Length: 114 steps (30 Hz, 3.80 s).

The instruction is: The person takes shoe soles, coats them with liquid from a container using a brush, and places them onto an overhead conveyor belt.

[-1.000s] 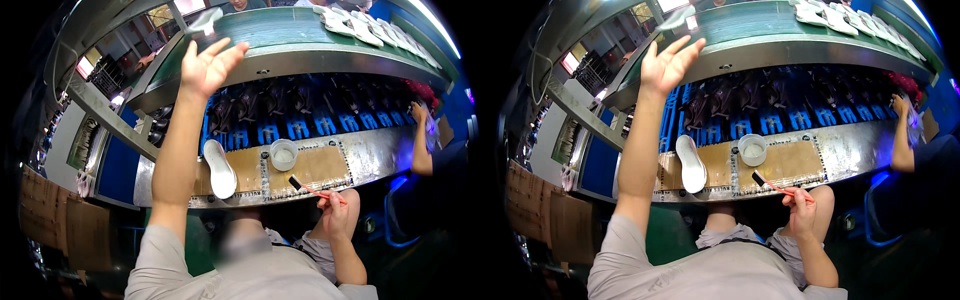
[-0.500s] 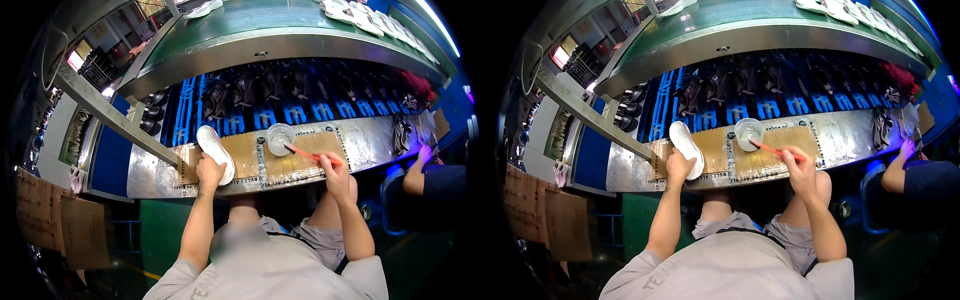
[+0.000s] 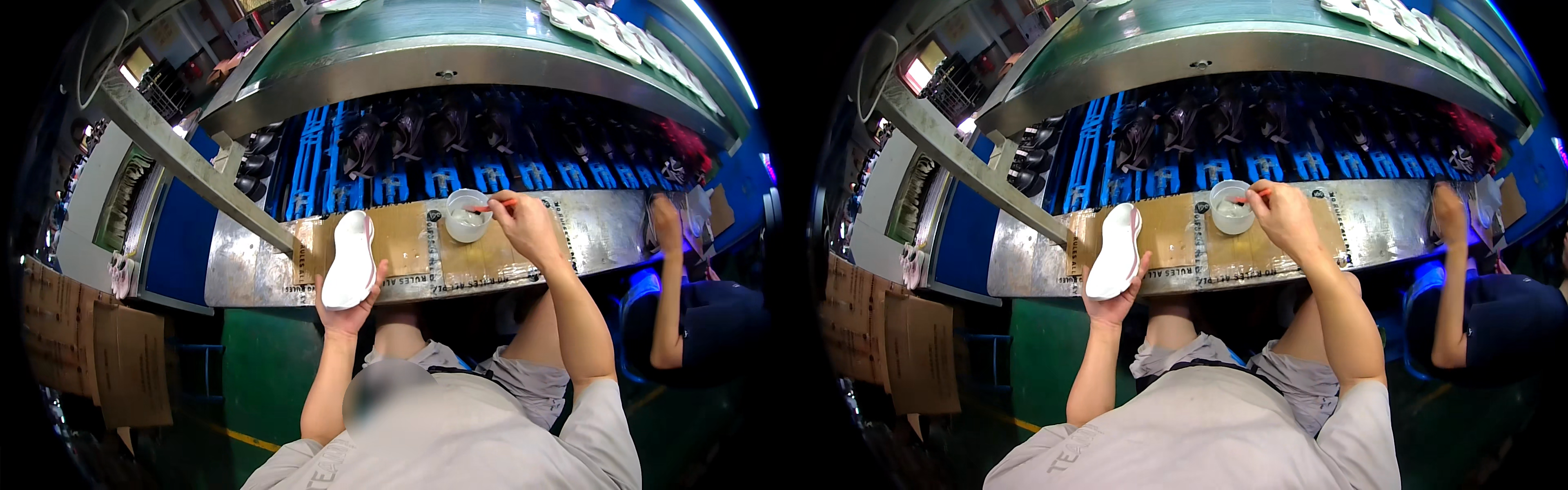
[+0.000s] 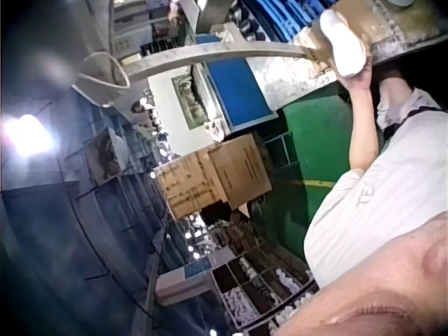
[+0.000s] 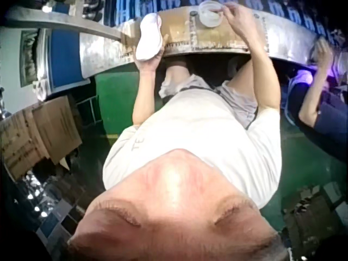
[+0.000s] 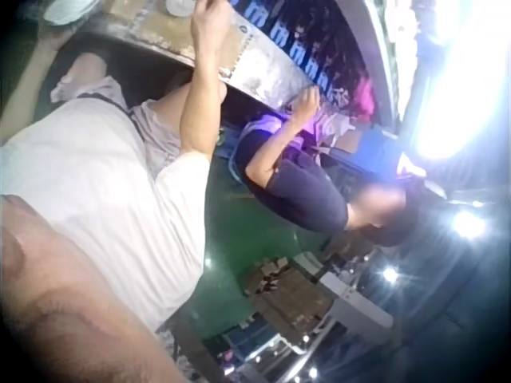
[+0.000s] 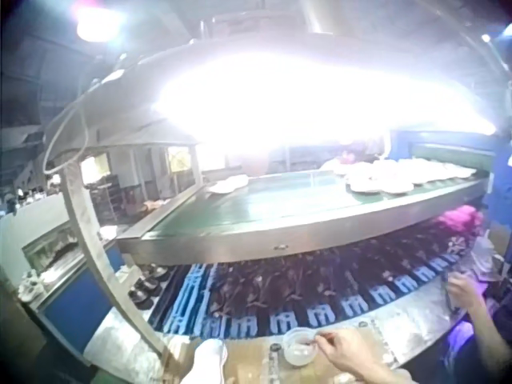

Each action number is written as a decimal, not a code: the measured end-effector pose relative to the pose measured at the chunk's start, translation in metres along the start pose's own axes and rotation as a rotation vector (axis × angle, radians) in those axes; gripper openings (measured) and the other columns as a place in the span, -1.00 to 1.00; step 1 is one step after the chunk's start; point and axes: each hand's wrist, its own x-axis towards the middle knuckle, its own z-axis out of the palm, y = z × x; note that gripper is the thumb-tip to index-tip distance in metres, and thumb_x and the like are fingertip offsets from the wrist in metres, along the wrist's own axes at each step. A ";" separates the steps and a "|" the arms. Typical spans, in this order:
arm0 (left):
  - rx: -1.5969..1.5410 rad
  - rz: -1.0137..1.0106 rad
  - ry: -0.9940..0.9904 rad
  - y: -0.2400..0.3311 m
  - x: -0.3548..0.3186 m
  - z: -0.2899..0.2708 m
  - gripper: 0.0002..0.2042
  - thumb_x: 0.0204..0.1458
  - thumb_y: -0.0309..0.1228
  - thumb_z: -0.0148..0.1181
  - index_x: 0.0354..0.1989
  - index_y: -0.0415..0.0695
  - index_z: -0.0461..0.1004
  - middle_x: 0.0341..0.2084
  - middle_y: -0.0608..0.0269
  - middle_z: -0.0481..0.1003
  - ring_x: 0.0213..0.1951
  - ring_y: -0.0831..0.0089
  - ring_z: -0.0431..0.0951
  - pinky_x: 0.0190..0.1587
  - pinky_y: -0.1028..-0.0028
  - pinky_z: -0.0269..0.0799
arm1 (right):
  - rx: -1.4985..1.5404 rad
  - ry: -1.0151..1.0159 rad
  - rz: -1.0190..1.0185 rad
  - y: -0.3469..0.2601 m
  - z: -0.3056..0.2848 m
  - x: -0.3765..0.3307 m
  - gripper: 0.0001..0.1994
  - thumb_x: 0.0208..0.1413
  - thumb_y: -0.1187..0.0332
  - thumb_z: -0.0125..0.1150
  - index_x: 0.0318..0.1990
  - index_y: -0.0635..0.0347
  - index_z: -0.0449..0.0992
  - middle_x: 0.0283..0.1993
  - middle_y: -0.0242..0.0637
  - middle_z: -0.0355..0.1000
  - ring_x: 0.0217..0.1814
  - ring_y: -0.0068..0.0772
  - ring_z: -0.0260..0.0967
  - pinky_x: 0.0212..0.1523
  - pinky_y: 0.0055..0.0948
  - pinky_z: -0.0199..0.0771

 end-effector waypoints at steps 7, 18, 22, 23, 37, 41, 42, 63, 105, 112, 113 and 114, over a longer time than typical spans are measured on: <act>0.043 -0.199 -0.113 0.008 0.003 -0.014 -0.19 0.17 0.05 0.17 0.50 -0.16 0.08 0.35 -0.36 0.19 0.32 -0.28 0.30 0.20 -0.12 0.47 | 0.179 0.244 -0.188 0.016 0.011 -0.009 -0.85 0.27 0.35 0.24 -0.17 0.21 0.65 -0.24 -0.16 0.62 -0.19 -0.14 0.55 -0.16 -0.25 0.51; 0.683 -0.225 -0.106 0.000 0.028 0.019 -0.10 -0.10 -0.39 0.50 0.44 -0.21 0.12 0.22 0.14 0.42 0.24 0.22 0.48 0.29 0.16 0.42 | 0.490 0.105 -0.229 0.015 0.011 -0.031 -0.82 0.32 0.41 0.17 -0.09 0.27 0.66 -0.25 -0.22 0.63 -0.15 -0.36 0.60 -0.09 -0.43 0.53; 0.801 -0.296 -0.155 -0.018 0.029 0.052 -0.02 -0.18 -0.31 0.54 0.45 -0.27 0.09 0.21 0.08 0.42 0.24 0.20 0.48 0.28 0.21 0.43 | 0.639 -0.154 -0.288 0.011 0.015 -0.035 -0.79 0.36 0.42 0.14 -0.03 0.35 0.64 -0.12 -0.20 0.59 -0.11 -0.43 0.55 -0.02 -0.47 0.48; 0.801 -0.303 -0.155 -0.023 0.030 0.056 -0.02 -0.18 -0.31 0.54 0.45 -0.27 0.09 0.21 0.08 0.42 0.24 0.20 0.48 0.28 0.21 0.43 | 0.641 -0.199 -0.331 0.008 0.017 -0.033 -0.79 0.35 0.42 0.15 -0.03 0.34 0.64 -0.12 -0.20 0.59 -0.12 -0.44 0.54 -0.03 -0.48 0.47; 1.050 0.051 -0.260 0.000 0.041 0.075 -0.12 -0.23 -0.34 0.50 0.34 -0.29 0.20 0.11 0.12 0.43 0.21 0.27 0.43 0.28 0.34 0.35 | 0.450 -0.256 -0.389 0.022 -0.006 -0.053 -0.84 0.23 0.44 0.25 -0.12 0.23 0.70 -0.32 -0.33 0.63 -0.21 -0.39 0.44 -0.13 -0.41 0.48; 1.359 0.192 -0.264 -0.016 0.031 0.091 -0.13 -0.23 -0.42 0.54 0.34 -0.27 0.22 0.13 0.10 0.42 0.21 0.28 0.43 0.31 0.27 0.32 | 0.475 -0.171 -0.326 0.023 0.008 -0.060 -0.83 0.28 0.42 0.22 -0.13 0.27 0.70 -0.33 -0.30 0.63 -0.22 -0.45 0.48 -0.13 -0.44 0.49; 1.406 0.261 -0.266 -0.021 0.030 0.093 -0.14 -0.22 -0.44 0.55 0.34 -0.25 0.23 0.15 0.11 0.42 0.21 0.28 0.43 0.32 0.26 0.32 | 0.615 -0.171 -0.202 0.022 0.015 -0.064 -0.81 0.32 0.40 0.19 -0.13 0.30 0.69 -0.32 -0.29 0.63 -0.22 -0.48 0.50 -0.12 -0.46 0.50; 1.898 1.257 -0.802 -0.008 0.089 0.074 0.01 -0.20 -0.43 0.61 0.41 0.24 0.04 0.31 -0.12 0.20 0.36 -0.19 0.27 0.34 0.01 0.43 | 0.997 -0.182 -0.279 -0.024 -0.001 -0.117 -0.79 0.31 0.46 0.16 -0.09 0.37 0.69 -0.37 -0.27 0.64 -0.24 -0.48 0.42 -0.11 -0.45 0.40; 0.893 0.026 0.106 0.012 -0.042 0.077 -0.25 0.02 -0.41 0.10 0.43 -0.47 0.12 0.16 -0.20 0.49 0.05 0.11 0.64 -0.07 0.25 0.68 | 0.851 0.539 0.121 0.155 0.067 -0.090 -0.68 0.46 0.27 0.02 -0.03 0.35 0.62 -0.35 -0.35 0.54 -0.33 -0.61 0.39 -0.23 -0.56 0.39; 1.051 0.306 -0.518 0.056 0.097 0.268 -0.30 0.10 -0.24 0.13 0.35 -0.48 0.23 0.19 -0.29 0.44 0.17 0.06 0.54 0.26 0.23 0.49 | 0.941 0.513 0.131 0.155 0.070 -0.090 -0.66 0.46 0.24 0.02 -0.01 0.36 0.61 -0.34 -0.35 0.54 -0.31 -0.61 0.38 -0.23 -0.58 0.39; 0.756 0.094 -0.627 0.093 0.142 0.288 -0.47 0.24 -0.33 0.05 0.27 -0.51 0.28 0.14 -0.37 0.44 0.13 0.02 0.56 0.20 0.24 0.57 | 0.932 0.487 0.140 0.156 0.070 -0.092 -0.66 0.46 0.23 0.02 -0.01 0.36 0.61 -0.33 -0.35 0.54 -0.32 -0.62 0.38 -0.23 -0.59 0.39; 0.718 -0.019 -0.879 0.101 0.186 0.320 -0.59 0.33 -0.42 -0.06 0.18 -0.57 0.30 0.07 -0.40 0.46 0.09 -0.09 0.57 0.14 0.23 0.64 | 0.948 0.473 0.144 0.158 0.070 -0.092 -0.66 0.45 0.22 0.03 -0.01 0.35 0.61 -0.34 -0.36 0.54 -0.32 -0.63 0.37 -0.22 -0.59 0.39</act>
